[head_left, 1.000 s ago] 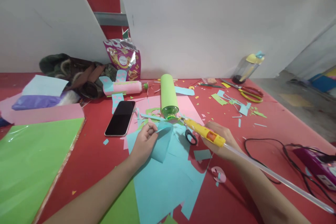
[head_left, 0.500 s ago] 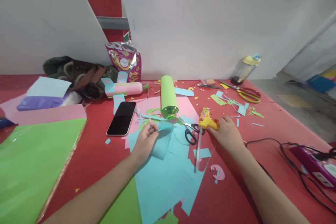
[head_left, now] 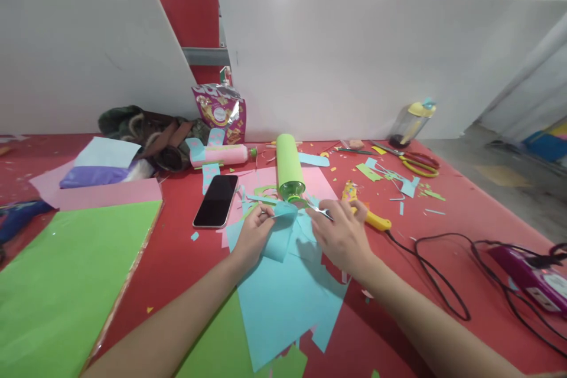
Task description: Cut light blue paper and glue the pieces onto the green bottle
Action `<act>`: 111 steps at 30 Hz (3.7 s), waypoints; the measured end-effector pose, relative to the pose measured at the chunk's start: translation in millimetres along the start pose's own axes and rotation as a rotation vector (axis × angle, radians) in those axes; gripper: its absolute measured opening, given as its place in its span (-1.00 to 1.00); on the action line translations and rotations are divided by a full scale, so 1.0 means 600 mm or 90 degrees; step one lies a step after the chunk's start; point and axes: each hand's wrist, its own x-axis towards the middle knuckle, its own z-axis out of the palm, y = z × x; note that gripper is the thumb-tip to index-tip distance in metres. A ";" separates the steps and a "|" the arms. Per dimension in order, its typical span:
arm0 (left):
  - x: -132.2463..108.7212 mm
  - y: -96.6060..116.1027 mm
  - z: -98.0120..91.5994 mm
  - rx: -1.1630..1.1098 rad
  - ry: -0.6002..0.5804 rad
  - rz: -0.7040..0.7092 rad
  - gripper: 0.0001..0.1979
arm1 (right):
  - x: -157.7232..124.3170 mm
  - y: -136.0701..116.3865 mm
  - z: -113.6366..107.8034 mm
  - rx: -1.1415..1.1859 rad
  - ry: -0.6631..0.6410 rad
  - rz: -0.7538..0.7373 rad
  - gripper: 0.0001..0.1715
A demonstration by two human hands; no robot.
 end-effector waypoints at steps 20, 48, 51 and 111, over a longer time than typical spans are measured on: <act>-0.006 -0.004 -0.006 0.046 -0.026 0.010 -0.88 | -0.018 -0.054 0.018 0.005 -0.011 0.048 -0.80; -0.005 -0.012 -0.007 0.046 0.096 0.058 -0.84 | -0.012 -0.047 0.021 0.552 -0.138 0.404 -0.88; -0.006 -0.010 -0.006 0.045 0.101 0.055 -0.75 | -0.012 -0.044 0.022 0.588 -0.102 0.429 -0.84; -0.016 -0.007 -0.009 0.073 -0.038 0.005 -0.85 | -0.008 -0.036 0.025 0.586 -0.078 0.609 -0.85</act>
